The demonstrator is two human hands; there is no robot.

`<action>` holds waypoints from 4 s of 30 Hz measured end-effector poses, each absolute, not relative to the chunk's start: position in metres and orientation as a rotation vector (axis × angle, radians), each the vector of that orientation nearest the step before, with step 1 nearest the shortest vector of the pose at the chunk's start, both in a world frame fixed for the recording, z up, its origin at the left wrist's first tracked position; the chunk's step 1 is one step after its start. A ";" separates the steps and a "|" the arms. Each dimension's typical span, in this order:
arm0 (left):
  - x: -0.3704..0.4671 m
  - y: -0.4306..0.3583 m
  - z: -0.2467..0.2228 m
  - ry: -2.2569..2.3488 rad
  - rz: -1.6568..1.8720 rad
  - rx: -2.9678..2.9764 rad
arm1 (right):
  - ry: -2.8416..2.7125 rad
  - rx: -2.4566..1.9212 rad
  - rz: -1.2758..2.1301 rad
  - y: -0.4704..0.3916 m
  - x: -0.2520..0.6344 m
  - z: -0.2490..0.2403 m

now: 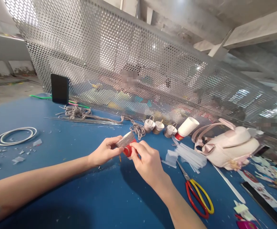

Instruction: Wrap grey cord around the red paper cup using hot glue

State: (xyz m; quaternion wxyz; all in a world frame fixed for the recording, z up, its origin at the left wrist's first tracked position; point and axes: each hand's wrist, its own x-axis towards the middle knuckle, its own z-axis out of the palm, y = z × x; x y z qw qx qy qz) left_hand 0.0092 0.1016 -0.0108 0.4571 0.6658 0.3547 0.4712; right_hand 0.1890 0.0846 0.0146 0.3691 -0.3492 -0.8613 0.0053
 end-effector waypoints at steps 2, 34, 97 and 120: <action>0.009 0.100 -0.011 0.878 1.148 1.631 | -2.214 -0.876 -0.028 0.084 0.188 0.013; 0.003 0.098 -0.001 0.765 0.924 1.705 | -2.069 -1.106 0.636 0.087 0.195 0.031; 0.004 0.111 0.001 1.327 0.568 2.216 | -1.723 -1.310 0.997 0.050 0.246 -0.040; 0.041 0.064 -0.014 1.222 0.799 1.512 | -1.475 -1.173 0.878 0.040 0.216 -0.050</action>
